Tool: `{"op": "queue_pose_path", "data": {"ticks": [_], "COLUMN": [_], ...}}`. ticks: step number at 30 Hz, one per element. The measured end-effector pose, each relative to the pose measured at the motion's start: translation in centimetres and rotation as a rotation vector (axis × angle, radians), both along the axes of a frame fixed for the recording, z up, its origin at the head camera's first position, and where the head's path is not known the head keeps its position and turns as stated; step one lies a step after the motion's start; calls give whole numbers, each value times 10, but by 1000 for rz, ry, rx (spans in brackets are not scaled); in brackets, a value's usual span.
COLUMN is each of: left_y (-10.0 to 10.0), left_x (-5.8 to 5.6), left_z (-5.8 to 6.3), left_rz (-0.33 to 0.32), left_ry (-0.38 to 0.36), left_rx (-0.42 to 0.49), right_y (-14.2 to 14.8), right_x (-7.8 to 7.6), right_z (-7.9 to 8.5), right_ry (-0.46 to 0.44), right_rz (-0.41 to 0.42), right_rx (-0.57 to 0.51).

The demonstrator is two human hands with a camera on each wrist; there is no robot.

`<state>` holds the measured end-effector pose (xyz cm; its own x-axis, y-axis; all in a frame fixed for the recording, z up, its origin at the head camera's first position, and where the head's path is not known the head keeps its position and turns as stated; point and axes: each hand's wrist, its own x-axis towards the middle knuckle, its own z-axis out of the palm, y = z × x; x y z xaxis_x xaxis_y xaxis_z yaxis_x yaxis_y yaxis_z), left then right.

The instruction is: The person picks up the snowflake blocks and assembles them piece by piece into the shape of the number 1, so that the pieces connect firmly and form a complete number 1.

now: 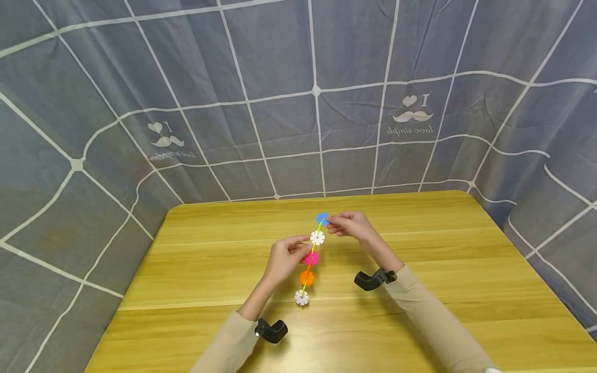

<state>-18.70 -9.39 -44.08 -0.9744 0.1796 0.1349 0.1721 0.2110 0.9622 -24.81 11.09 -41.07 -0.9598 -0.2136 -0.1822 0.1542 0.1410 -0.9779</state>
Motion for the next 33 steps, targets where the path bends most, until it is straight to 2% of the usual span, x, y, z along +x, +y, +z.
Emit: {"op": "queue_pose_path", "data": {"ticks": [8, 10, 15, 16, 22, 25, 29, 33], "left_y": [-3, -2, 3, 4, 12, 16, 20, 22], "left_x": [4, 5, 2, -1, -10, -15, -20, -22], "left_z": [-15, -13, -16, -21, -32, -38, -45, -51], "left_rz": [-41, -46, -21, -9, 39, 59, 69, 81], "left_ry": [-42, -61, -114, -131, -302, -365, -404, -412], "left_rx": [-55, -66, -45, -39, 77, 102, 69, 39], "right_y": [6, 6, 4, 4, 1, 1, 0, 0], "right_x": [-13, -16, -25, -27, -41, -47, -55, -59], "right_z": [-3, -3, -8, -11, -27, -34, -44, -52], "right_ry": [-27, -28, 7, 17, 64, 70, 58, 47], "right_rz": [15, 13, 21, 24, 21, 7, 7, 15], "right_rx": [17, 34, 83, 88, 131, 173, 230, 293]}}
